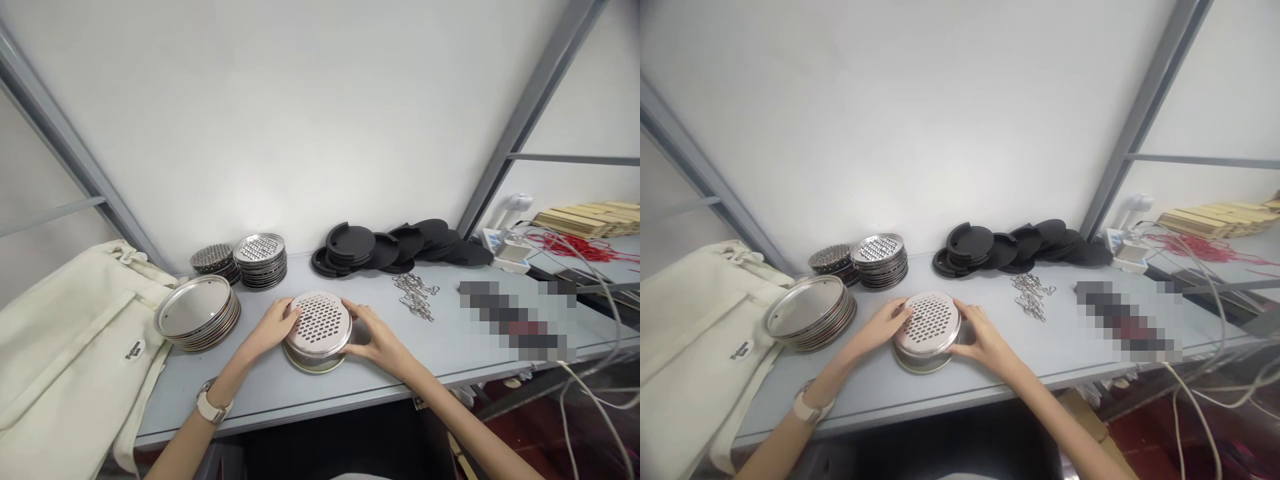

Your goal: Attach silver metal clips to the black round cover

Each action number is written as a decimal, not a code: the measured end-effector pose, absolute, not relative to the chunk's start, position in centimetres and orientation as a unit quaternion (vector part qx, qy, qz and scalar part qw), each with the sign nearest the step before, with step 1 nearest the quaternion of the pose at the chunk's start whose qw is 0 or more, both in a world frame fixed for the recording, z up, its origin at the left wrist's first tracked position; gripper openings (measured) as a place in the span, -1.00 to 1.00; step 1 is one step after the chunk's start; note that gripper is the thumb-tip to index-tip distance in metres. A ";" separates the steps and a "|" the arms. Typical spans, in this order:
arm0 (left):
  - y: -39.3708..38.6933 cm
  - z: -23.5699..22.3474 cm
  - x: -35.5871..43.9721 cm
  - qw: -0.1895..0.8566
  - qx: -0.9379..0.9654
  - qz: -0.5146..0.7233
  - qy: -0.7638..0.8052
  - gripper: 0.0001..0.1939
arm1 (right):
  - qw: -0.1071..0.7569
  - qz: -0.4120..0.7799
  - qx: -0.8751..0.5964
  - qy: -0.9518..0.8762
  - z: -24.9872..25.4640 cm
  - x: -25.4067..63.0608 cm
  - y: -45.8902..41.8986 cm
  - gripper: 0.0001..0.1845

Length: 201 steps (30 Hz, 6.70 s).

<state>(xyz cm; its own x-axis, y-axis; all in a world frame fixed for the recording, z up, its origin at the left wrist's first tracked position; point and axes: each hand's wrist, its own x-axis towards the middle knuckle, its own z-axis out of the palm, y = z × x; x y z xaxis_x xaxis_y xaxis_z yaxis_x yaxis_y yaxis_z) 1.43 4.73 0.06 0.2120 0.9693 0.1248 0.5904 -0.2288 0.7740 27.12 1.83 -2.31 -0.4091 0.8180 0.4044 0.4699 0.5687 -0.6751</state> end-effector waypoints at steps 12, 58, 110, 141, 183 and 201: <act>4.3 0.8 1.2 0.263 0.749 0.280 0.540 -0.62 | 0.339 0.249 -0.414 -0.807 -1.8 27.2 1.2 -0.06; 4.2 0.5 1.5 0.177 0.790 0.193 0.555 -0.67 | 0.288 0.190 -0.417 -0.841 -2.4 27.3 1.2 -0.05; 3.6 0.5 2.0 0.205 0.889 0.054 0.406 0.16 | 0.308 0.167 -0.375 -0.858 -0.8 26.5 0.6 -0.69; 4.6 0.8 -0.2 0.258 0.884 0.046 0.386 0.31 | 0.286 0.158 -0.399 -0.857 -2.8 26.9 0.9 -0.21; 4.3 0.5 1.6 -0.070 0.916 0.322 0.228 -0.68 | 0.414 0.093 -0.439 -0.792 -2.0 27.2 1.0 -0.59; 3.8 1.9 1.2 -0.221 0.893 0.311 0.240 -0.67 | 0.324 -0.068 -0.479 -0.813 1.5 28.3 17.3 -0.78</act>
